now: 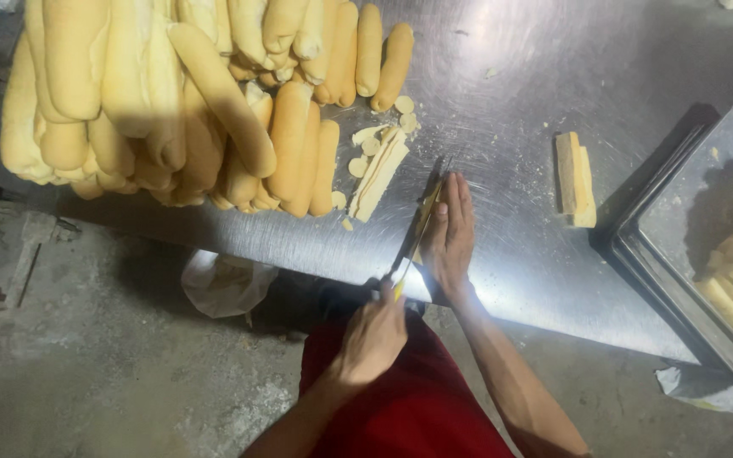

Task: The person sorts pre-cut bread loaves into a stack on a metal tray, then moves to another pile of loaves and cuts them into smaller pieces using a knife on the table.

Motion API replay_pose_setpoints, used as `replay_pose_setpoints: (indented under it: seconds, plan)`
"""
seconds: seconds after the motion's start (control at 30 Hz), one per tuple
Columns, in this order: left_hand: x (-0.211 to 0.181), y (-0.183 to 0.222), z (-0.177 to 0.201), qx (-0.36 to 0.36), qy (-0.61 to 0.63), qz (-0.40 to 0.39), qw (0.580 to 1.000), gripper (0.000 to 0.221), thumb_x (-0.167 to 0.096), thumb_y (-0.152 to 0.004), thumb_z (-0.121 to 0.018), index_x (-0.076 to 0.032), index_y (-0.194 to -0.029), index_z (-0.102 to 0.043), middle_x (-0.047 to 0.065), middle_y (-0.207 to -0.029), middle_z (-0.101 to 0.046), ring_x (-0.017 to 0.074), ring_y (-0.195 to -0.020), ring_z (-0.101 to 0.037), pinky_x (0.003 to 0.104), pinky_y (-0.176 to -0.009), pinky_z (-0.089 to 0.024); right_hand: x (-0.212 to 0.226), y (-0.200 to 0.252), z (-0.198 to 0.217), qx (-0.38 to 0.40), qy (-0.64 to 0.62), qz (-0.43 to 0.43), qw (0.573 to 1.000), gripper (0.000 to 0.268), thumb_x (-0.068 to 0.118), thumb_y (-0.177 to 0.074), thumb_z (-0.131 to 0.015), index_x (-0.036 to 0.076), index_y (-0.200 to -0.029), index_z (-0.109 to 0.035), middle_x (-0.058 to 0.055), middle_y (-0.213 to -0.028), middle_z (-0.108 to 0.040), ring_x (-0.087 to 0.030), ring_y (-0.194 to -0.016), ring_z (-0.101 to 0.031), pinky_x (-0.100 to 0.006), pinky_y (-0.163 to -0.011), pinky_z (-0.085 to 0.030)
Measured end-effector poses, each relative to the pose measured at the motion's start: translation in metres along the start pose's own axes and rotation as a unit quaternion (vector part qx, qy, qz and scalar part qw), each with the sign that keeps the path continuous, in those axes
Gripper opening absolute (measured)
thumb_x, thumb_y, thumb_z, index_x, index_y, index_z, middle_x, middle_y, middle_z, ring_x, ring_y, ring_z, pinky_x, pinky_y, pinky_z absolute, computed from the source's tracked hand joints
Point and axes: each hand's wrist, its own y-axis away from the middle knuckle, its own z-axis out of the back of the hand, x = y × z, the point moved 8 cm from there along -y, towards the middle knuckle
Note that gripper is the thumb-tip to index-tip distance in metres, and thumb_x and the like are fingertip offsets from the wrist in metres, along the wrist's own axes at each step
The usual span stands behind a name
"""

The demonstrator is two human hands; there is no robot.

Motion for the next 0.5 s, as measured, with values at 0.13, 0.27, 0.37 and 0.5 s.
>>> replay_pose_setpoints:
  seconds: [0.13,0.27,0.37,0.5]
  plan:
    - [0.012,0.011,-0.025,0.102,0.154,0.085,0.979,0.030,-0.015,-0.110,-0.045,0.010,-0.124,-0.050,0.014,-0.064,-0.059,0.0221,-0.048,-0.064,0.034,-0.036,-0.054,0.001,0.004,0.004,-0.005,-0.007,-0.007,1.000,0.075,0.052,-0.110,-0.016,-0.001,-0.158,-0.038,-0.025,-0.165,-0.034,-0.042,-0.156,-0.030,-0.051,-0.128,-0.026]
    - [0.008,0.038,0.001,-0.022,0.045,-0.020,0.999,0.033,-0.018,-0.110,-0.051,0.011,-0.127,-0.048,0.018,-0.064,-0.067,0.0232,-0.051,-0.069,0.036,-0.041,-0.055,-0.006,0.003,0.001,-0.006,-0.010,-0.030,0.999,0.074,0.052,-0.110,-0.017,0.000,-0.159,-0.037,-0.025,-0.165,-0.034,-0.043,-0.154,-0.031,-0.052,-0.126,-0.026]
    - [0.038,0.042,-0.050,0.161,0.118,0.143,0.969,0.039,-0.019,-0.108,-0.046,0.012,-0.132,-0.048,0.024,-0.071,-0.070,0.0278,-0.055,-0.069,0.036,-0.043,-0.057,-0.005,0.011,0.002,-0.008,-0.010,-0.023,1.000,0.073,0.053,-0.110,-0.018,0.003,-0.159,-0.038,-0.024,-0.166,-0.034,-0.042,-0.155,-0.030,-0.051,-0.127,-0.027]
    - [0.019,0.046,-0.032,-0.078,-0.052,-0.102,0.990,0.029,-0.015,-0.116,-0.046,0.013,-0.121,-0.050,0.028,-0.085,-0.075,0.0212,-0.055,-0.067,0.034,-0.045,-0.056,-0.003,-0.002,0.004,-0.008,-0.036,-0.030,0.999,0.070,0.052,-0.110,-0.021,0.006,-0.159,-0.039,-0.021,-0.165,-0.037,-0.040,-0.155,-0.033,-0.050,-0.127,-0.029]
